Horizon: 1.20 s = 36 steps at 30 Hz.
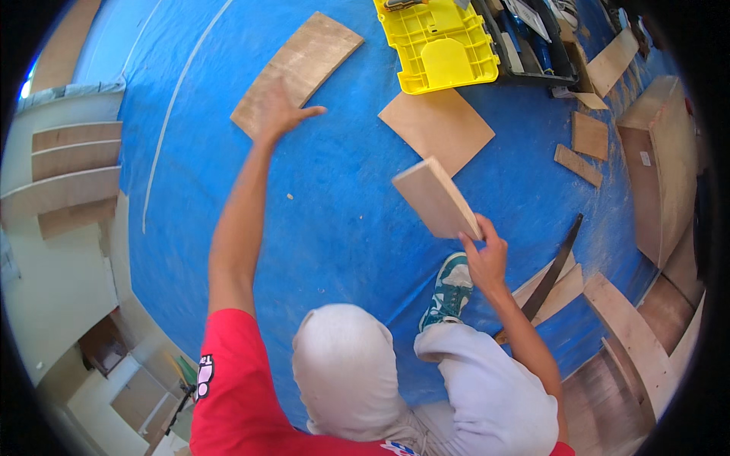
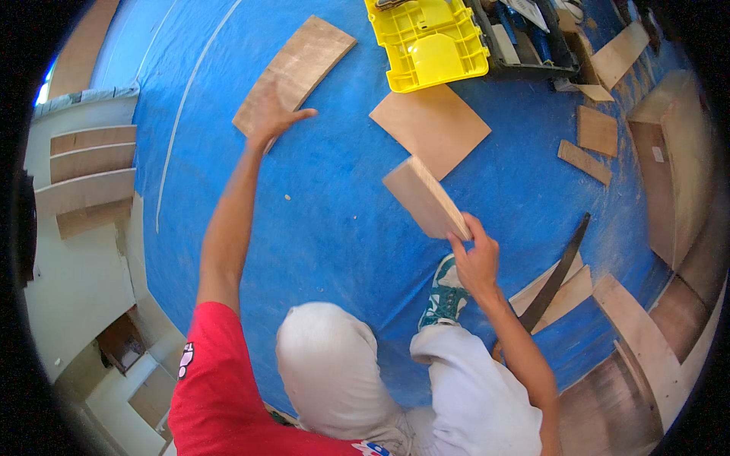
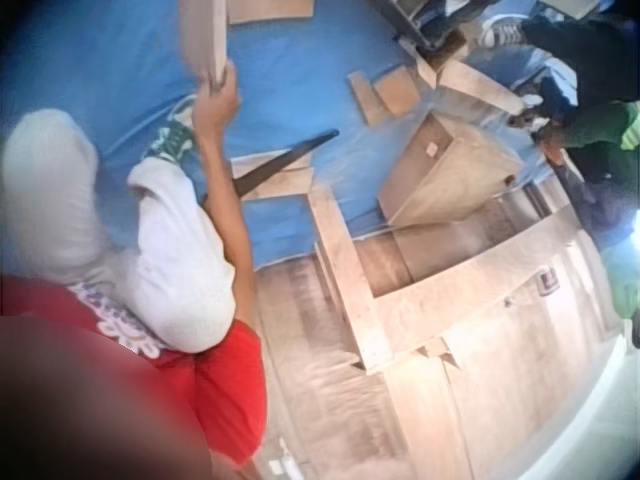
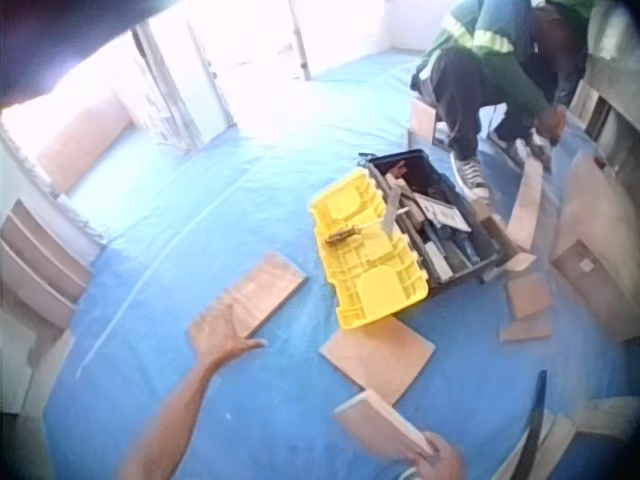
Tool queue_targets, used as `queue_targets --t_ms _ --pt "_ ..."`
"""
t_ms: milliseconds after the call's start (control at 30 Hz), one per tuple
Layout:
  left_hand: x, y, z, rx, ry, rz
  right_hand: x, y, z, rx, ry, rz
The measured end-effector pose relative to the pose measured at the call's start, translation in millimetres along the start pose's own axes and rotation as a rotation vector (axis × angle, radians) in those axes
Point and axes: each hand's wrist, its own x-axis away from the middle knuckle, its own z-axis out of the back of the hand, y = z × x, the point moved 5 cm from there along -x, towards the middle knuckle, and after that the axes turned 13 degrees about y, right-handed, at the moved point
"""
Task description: The person uses a hand saw to cut a piece of wood while sitting on the floor. They hold the wood steady with one hand and saw with the other, then place the cut piece aside.
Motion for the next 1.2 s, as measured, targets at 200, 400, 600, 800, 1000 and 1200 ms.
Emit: queue_targets --t_ms 200,400,600,800,1000,1200 --pt "-32 -63 -12 -0.438 -0.362 0.142 35 23 53 0.17 -0.03 0.073" --pt "-24 -77 -29 -0.259 -0.371 0.174 27 10 58 0.228 0.073 0.271" --pt "131 -25 20 0.034 -0.3 0.147 8 -1 16 0.21 0.157 0.369" --pt "256 51 115 0.131 -0.205 -0.059 11 -4 -3 0.176 0.254 0.324" --pt "294 98 142 0.116 -0.234 -0.073 7 -10 -23 0.11 0.285 0.355" --pt "317 99 130 0.0 -0.182 -0.11 1 -3 -39 0.156 0.167 0.243"
